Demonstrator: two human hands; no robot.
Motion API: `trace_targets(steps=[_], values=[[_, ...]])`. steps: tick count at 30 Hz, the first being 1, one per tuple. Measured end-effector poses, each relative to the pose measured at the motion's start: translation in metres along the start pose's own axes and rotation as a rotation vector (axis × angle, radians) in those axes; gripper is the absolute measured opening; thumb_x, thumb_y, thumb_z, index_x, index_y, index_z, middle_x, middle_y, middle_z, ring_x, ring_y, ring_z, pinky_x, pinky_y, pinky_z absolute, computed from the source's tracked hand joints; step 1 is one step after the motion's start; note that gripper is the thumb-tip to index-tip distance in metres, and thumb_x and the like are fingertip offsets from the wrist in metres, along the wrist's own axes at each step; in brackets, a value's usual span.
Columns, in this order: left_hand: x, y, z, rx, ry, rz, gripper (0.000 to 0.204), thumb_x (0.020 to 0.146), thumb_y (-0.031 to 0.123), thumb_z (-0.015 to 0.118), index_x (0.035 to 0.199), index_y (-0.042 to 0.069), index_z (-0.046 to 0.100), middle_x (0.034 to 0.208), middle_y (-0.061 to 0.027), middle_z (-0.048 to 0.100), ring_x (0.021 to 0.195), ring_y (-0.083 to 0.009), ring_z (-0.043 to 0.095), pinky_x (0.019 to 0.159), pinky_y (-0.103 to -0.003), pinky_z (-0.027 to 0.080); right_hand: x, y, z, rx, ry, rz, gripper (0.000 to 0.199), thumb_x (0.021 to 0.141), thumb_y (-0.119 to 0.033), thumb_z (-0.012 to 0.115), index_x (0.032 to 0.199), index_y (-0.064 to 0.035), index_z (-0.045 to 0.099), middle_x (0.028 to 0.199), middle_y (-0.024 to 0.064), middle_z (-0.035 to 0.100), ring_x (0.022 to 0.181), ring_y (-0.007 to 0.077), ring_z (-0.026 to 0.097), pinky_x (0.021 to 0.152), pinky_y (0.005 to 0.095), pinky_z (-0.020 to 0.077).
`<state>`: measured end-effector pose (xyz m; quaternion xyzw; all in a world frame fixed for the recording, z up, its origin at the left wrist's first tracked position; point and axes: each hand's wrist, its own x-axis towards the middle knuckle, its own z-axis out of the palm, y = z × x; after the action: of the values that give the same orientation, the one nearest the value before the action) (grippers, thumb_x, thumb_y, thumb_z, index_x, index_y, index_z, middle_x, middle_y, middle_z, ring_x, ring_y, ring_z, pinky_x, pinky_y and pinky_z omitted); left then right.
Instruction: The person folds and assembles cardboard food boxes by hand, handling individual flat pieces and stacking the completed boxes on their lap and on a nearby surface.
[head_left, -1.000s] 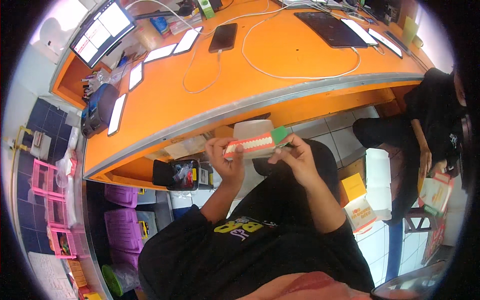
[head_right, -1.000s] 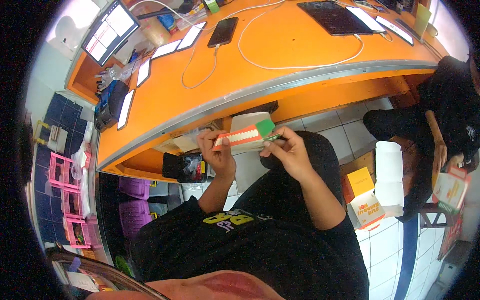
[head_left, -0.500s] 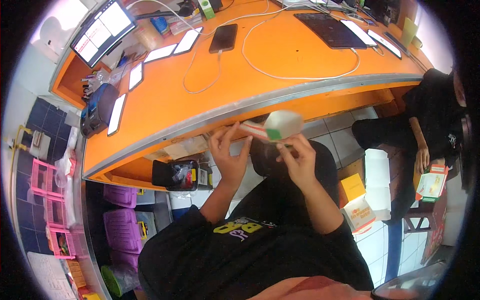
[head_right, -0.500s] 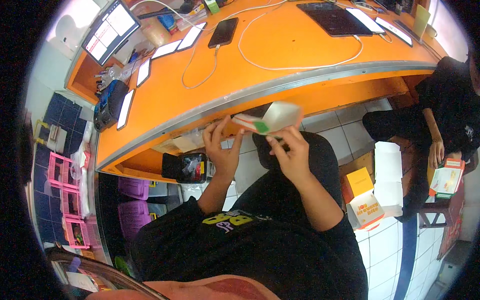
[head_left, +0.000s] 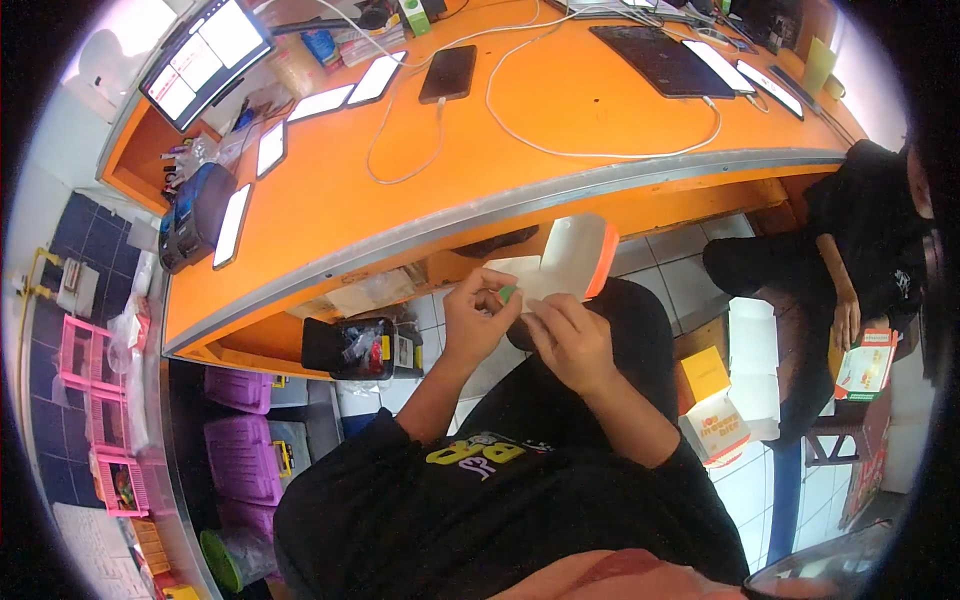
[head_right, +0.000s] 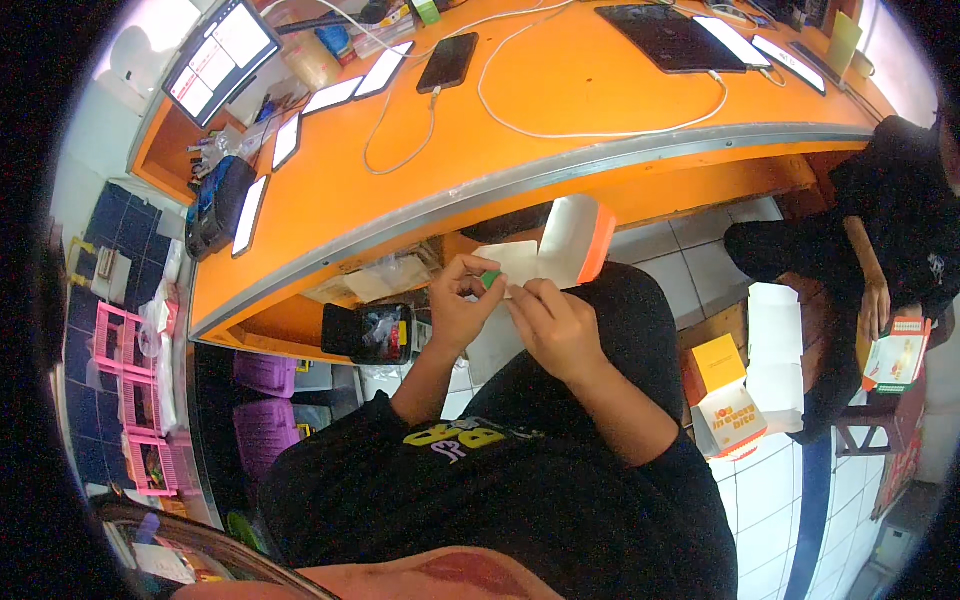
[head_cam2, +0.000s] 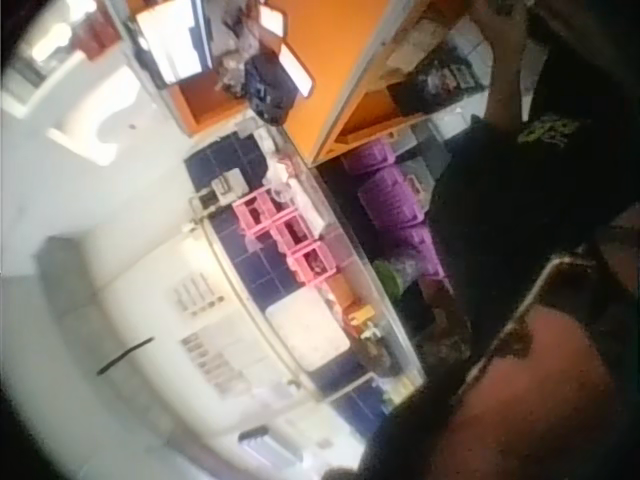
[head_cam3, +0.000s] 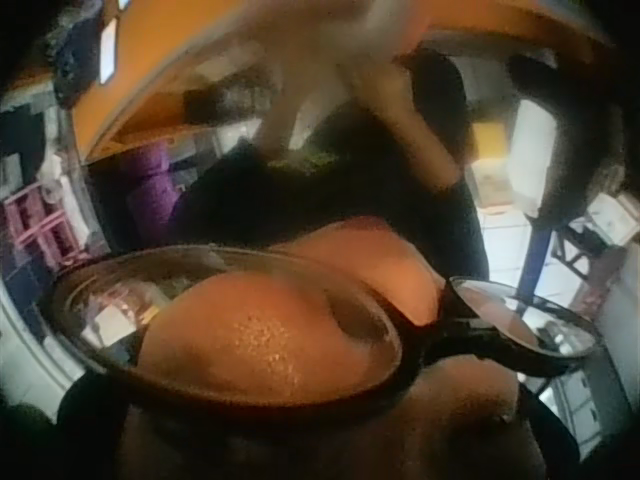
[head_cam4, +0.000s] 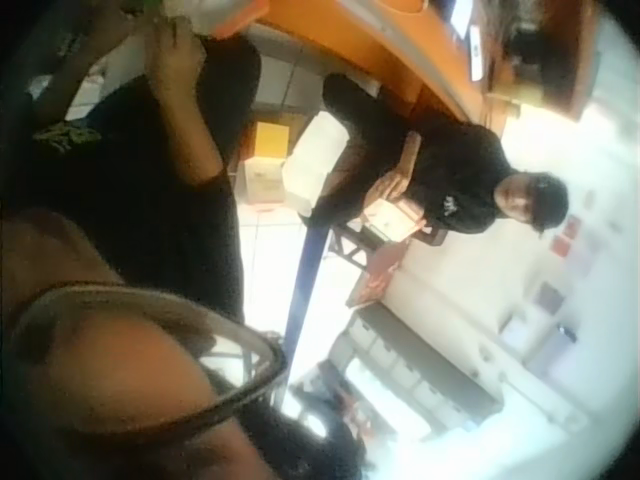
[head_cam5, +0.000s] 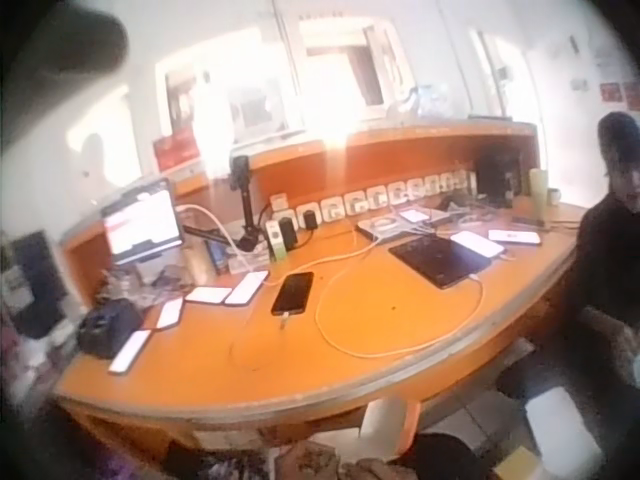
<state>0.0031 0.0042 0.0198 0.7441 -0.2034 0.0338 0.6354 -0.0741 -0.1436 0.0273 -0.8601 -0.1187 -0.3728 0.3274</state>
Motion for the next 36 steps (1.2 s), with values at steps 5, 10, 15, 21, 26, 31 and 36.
trace_targets(steps=[5, 10, 15, 21, 26, 31, 36], values=[[0.005, -0.002, -0.013, 0.051, -0.208, -0.012, 0.014, 0.082, 0.002, 0.070, 0.095, 0.002, 0.067, 0.076, 0.0002, 0.063, 0.055, -0.0014, 0.050, 0.050, -0.017, 0.039, 0.002, 0.001, 0.002, 0.095, 0.032, -0.080, 0.022, 0.076, -0.001, 0.070, 0.097, -0.0014, 0.066, 0.085, 0.0078, 0.059, 0.068, 0.0226, 0.063, 0.058, 0.0315, 0.0516], [0.004, 0.003, -0.017, -0.021, -0.230, 0.004, 0.012, 0.082, 0.005, 0.070, 0.094, 0.003, 0.071, 0.074, -0.0001, 0.063, 0.057, -0.0017, 0.049, 0.053, -0.018, 0.039, 0.008, -0.003, -0.004, 0.227, -0.031, 0.020, 0.023, 0.078, 0.003, 0.067, 0.101, 0.0006, 0.065, 0.087, 0.0103, 0.059, 0.072, 0.0260, 0.063, 0.063, 0.0347, 0.0532], [0.005, -0.001, -0.017, 0.014, -0.279, 0.049, 0.015, 0.083, 0.004, 0.069, 0.098, 0.003, 0.072, 0.077, 0.0001, 0.064, 0.058, -0.0020, 0.049, 0.054, -0.018, 0.039, 0.008, -0.004, -0.006, 0.194, -0.061, 0.021, 0.023, 0.077, 0.004, 0.066, 0.100, 0.0005, 0.065, 0.089, 0.0105, 0.059, 0.075, 0.0269, 0.064, 0.065, 0.0345, 0.0536], [0.004, 0.008, -0.014, -0.083, -0.389, -0.097, 0.018, 0.088, 0.007, 0.064, 0.104, 0.003, 0.070, 0.082, -0.0025, 0.063, 0.060, -0.0051, 0.054, 0.056, -0.019, 0.044, 0.004, 0.002, -0.002, 0.144, 0.007, 0.003, 0.021, 0.075, 0.005, 0.067, 0.096, 0.0013, 0.064, 0.091, 0.0115, 0.060, 0.078, 0.0277, 0.064, 0.067, 0.0338, 0.0543], [0.006, 0.011, -0.016, -0.113, -0.460, -0.140, 0.021, 0.092, 0.009, 0.060, 0.109, 0.001, 0.068, 0.090, -0.0057, 0.062, 0.063, -0.0094, 0.060, 0.058, -0.022, 0.050, 0.001, 0.005, 0.002, 0.112, 0.054, -0.015, 0.019, 0.073, 0.006, 0.066, 0.092, 0.0022, 0.064, 0.091, 0.0122, 0.062, 0.080, 0.0272, 0.065, 0.068, 0.0334, 0.0549], [0.007, 0.010, -0.016, -0.216, -0.527, -0.102, 0.021, 0.093, 0.008, 0.058, 0.110, 0.001, 0.067, 0.094, -0.0067, 0.059, 0.068, -0.0106, 0.060, 0.062, -0.022, 0.050, 0.000, 0.003, 0.001, 0.121, 0.073, -0.060, 0.019, 0.073, 0.007, 0.066, 0.091, 0.0028, 0.065, 0.092, 0.0136, 0.064, 0.081, 0.0272, 0.065, 0.069, 0.0333, 0.0548], [0.003, 0.007, -0.022, -0.228, -0.508, -0.088, 0.020, 0.093, 0.007, 0.056, 0.109, -0.001, 0.067, 0.094, -0.0066, 0.057, 0.072, -0.0108, 0.060, 0.063, -0.022, 0.050, 0.000, 0.001, 0.004, 0.206, 0.029, -0.035, 0.020, 0.072, 0.007, 0.066, 0.092, 0.0031, 0.065, 0.093, 0.0139, 0.064, 0.081, 0.0275, 0.066, 0.069, 0.0342, 0.0547]])
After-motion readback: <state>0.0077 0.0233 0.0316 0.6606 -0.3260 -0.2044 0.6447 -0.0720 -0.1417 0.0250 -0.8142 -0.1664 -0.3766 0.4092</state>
